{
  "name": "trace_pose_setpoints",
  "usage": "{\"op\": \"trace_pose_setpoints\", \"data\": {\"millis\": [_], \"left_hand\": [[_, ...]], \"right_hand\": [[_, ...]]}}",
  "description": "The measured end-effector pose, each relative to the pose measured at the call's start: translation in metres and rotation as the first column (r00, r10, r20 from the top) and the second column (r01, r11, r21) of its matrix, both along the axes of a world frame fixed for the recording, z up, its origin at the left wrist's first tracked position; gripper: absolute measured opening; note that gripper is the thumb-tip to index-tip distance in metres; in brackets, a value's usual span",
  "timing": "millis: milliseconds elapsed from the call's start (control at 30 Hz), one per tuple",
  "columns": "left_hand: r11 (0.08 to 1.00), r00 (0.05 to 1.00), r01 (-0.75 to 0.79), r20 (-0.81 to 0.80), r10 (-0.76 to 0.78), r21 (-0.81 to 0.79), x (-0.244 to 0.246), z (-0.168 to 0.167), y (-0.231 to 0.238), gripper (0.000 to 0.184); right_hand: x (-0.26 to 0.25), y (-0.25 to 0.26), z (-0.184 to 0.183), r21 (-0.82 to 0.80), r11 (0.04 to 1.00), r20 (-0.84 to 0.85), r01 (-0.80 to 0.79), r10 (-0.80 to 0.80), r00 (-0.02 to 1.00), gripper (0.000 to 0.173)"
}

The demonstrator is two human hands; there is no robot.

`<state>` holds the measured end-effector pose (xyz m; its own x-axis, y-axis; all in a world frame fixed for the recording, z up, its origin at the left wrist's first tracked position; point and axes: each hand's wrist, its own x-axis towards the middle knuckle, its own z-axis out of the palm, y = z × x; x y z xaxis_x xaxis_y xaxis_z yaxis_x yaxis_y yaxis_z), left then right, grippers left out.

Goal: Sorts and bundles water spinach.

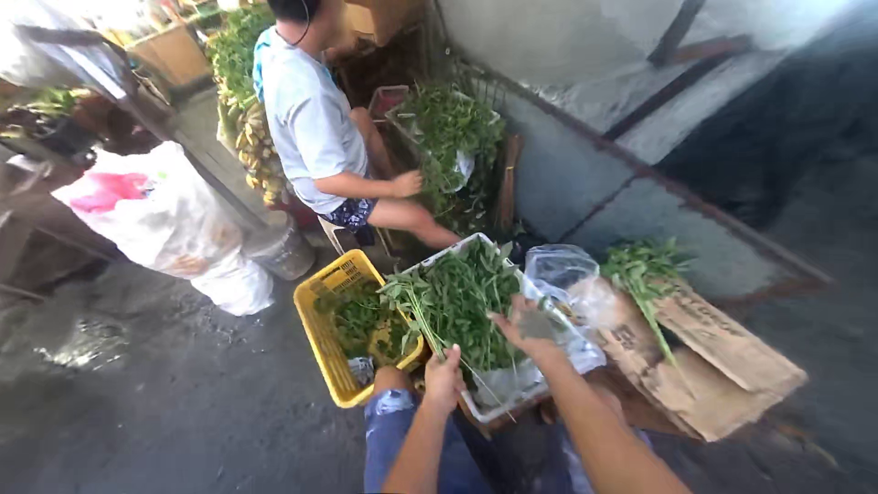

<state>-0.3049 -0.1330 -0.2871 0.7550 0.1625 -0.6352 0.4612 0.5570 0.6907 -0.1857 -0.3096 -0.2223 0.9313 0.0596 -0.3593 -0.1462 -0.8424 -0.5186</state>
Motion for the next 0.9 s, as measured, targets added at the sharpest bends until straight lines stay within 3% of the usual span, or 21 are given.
{"op": "trace_pose_setpoints", "data": {"millis": [100,133,200,333,433,500,600,700,800,900], "left_hand": [[1.0,0.999,-0.004,0.054,0.003,0.017,-0.011,0.024,-0.005,0.021],[0.999,0.997,-0.007,0.077,0.004,0.035,-0.011,0.033,-0.006,0.022],[0.997,0.992,0.0,0.127,-0.009,0.072,-0.011,0.047,-0.012,0.022],[0.998,0.948,0.029,0.319,-0.011,-0.053,-0.024,0.059,-0.021,0.026],[0.969,0.933,-0.003,0.349,0.091,-0.246,-0.027,0.047,-0.029,0.051],[0.941,0.954,-0.063,0.256,0.155,-0.333,-0.028,0.034,-0.041,0.051],[0.924,0.967,-0.05,0.214,0.14,-0.378,-0.03,0.032,-0.064,0.036],[0.914,0.948,0.003,0.291,0.126,-0.405,-0.029,0.054,-0.074,0.031],[0.913,0.904,0.021,0.398,0.158,-0.408,-0.025,0.074,-0.073,0.041],[0.956,0.909,-0.045,0.385,0.16,-0.291,-0.019,0.093,-0.065,0.038]], "right_hand": [[-0.058,0.023,-0.002,0.402,0.913,-0.112,-0.061,0.115,0.987,0.053],[-0.08,0.027,-0.005,0.466,0.879,-0.135,-0.101,0.183,0.974,0.048],[-0.111,0.024,-0.001,0.411,0.89,-0.048,-0.196,0.236,0.971,0.036],[-0.127,0.012,0.032,0.479,0.871,0.205,-0.11,0.011,0.979,0.03],[-0.118,0.002,0.076,0.578,0.815,0.387,-0.041,-0.229,0.893,0.034],[-0.116,-0.002,0.105,0.551,0.832,0.504,-0.061,-0.274,0.819,0.037],[-0.115,0.004,0.125,0.44,0.896,0.606,-0.06,-0.247,0.756,0.04],[-0.113,0.013,0.104,0.323,0.945,0.596,-0.046,-0.165,0.786,0.029],[-0.121,0.025,0.083,0.139,0.99,0.483,-0.016,-0.054,0.874,0.026],[-0.132,0.034,0.079,0.038,0.996,0.503,-0.076,0.046,0.863,0.02]]}}
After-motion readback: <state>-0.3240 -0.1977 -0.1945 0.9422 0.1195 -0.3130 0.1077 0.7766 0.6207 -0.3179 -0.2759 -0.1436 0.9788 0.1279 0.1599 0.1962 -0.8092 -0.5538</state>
